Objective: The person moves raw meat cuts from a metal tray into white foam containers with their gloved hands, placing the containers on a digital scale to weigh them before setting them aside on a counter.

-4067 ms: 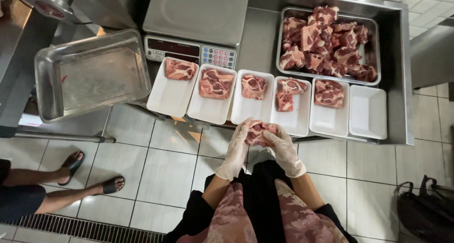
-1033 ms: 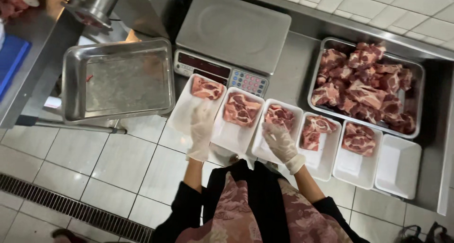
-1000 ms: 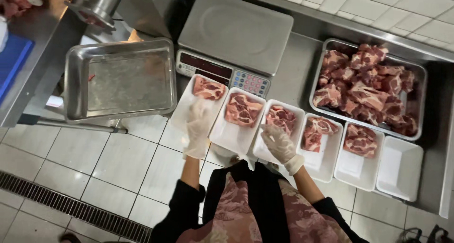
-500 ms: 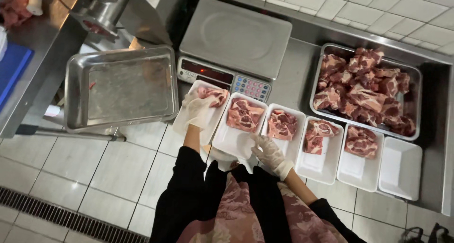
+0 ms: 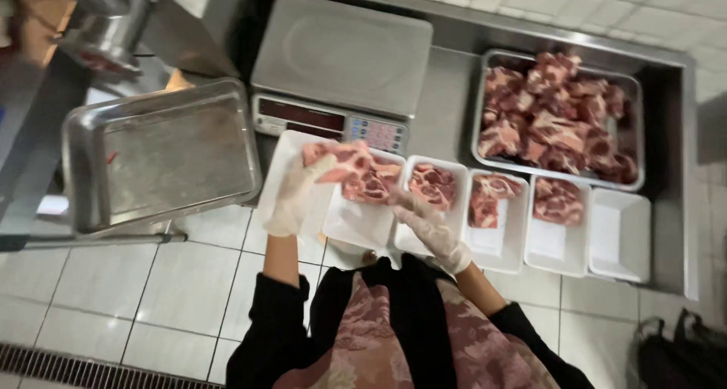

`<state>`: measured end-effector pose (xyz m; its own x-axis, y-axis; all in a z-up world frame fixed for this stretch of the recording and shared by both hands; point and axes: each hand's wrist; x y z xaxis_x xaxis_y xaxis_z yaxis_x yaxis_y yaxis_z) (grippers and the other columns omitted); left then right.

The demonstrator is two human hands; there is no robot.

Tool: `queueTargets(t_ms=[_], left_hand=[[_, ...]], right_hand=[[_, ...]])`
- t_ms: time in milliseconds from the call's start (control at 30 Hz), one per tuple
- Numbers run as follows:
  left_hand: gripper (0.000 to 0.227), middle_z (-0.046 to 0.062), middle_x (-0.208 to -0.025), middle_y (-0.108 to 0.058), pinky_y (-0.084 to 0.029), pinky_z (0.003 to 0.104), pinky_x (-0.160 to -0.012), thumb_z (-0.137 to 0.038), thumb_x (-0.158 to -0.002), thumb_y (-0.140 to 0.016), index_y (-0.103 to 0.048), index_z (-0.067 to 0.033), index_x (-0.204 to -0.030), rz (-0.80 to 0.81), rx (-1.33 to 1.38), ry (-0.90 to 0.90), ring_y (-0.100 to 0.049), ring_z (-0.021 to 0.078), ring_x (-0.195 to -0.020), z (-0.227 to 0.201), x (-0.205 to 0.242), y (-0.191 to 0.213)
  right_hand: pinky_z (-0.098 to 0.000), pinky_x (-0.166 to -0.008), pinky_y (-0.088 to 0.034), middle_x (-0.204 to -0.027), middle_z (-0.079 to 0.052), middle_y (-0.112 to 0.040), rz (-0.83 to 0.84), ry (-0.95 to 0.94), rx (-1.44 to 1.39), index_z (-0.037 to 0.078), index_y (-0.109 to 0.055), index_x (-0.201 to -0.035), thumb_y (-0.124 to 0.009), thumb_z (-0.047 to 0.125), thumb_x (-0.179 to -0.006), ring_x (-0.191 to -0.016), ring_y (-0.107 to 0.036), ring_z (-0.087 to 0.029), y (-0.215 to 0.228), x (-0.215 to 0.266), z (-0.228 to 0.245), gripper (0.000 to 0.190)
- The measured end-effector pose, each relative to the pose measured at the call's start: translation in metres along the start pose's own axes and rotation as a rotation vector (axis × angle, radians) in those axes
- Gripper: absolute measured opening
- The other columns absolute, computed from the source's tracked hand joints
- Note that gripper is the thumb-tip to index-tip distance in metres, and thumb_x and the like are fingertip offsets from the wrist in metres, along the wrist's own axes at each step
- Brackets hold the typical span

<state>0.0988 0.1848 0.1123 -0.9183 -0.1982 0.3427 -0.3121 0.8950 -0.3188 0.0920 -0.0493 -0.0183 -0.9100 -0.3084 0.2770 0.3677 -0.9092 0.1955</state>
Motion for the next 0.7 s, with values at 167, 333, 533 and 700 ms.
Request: queueTargets(t_ms=[167, 333, 533, 700], left_hand=[[0.061, 0.005, -0.117, -0.073, -0.060, 0.038, -0.086, -0.045, -0.074, -0.088, -0.067, -0.0185, -0.124, 0.074, -0.115, 0.361, -0.071, 0.0199, -0.100, 0.038, 0.050, -0.094], [0.058, 0.006, -0.122, -0.067, -0.059, 0.040, -0.089, -0.040, -0.088, -0.083, -0.060, -0.0125, -0.134, 0.231, 0.094, 0.543, -0.068, 0.0226, -0.109, 0.187, 0.020, -0.112], [0.050, 0.007, -0.112, -0.065, -0.055, 0.029, -0.092, -0.022, -0.095, -0.067, -0.054, -0.0105, -0.141, 0.614, -0.064, 0.434, -0.066, 0.0159, -0.103, 0.254, 0.032, -0.156], [0.059, 0.029, -0.146, -0.051, -0.043, 0.042, -0.117, -0.014, -0.094, -0.070, -0.047, -0.0079, -0.149, 0.516, -0.350, 0.087, -0.048, 0.0366, -0.140, 0.344, 0.014, -0.184]], right_hand=[[-0.0357, -0.087, -0.059, -0.097, -0.016, -0.078, -0.291, -0.073, -0.705, 0.008, -0.071, -0.115, -0.070, 0.017, -0.097, -0.091, -0.076, -0.025, 0.009, 0.009, 0.016, 0.020], [-0.0277, -0.052, -0.053, -0.077, -0.004, -0.070, -0.526, -0.125, -0.765, 0.009, -0.071, -0.099, -0.077, 0.019, -0.092, -0.062, -0.069, -0.017, 0.073, 0.054, -0.017, 0.014], [-0.0281, -0.073, -0.055, -0.092, -0.003, -0.076, -0.675, -0.025, -0.756, 0.016, -0.072, -0.101, -0.066, 0.031, -0.101, -0.081, -0.073, -0.015, 0.154, 0.121, 0.019, 0.016], [-0.0401, -0.092, -0.058, -0.097, -0.005, -0.070, -0.800, -0.003, -0.791, 0.015, -0.065, -0.108, -0.059, 0.028, -0.108, -0.090, -0.068, -0.018, 0.241, 0.106, -0.072, 0.015]])
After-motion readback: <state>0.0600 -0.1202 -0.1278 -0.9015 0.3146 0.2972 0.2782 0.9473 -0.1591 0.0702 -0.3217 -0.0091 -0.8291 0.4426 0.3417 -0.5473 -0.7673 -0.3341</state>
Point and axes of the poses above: each hand's wrist, its own x-axis away from the middle knuckle, its own y-axis out of the back of the hand, z = x × y
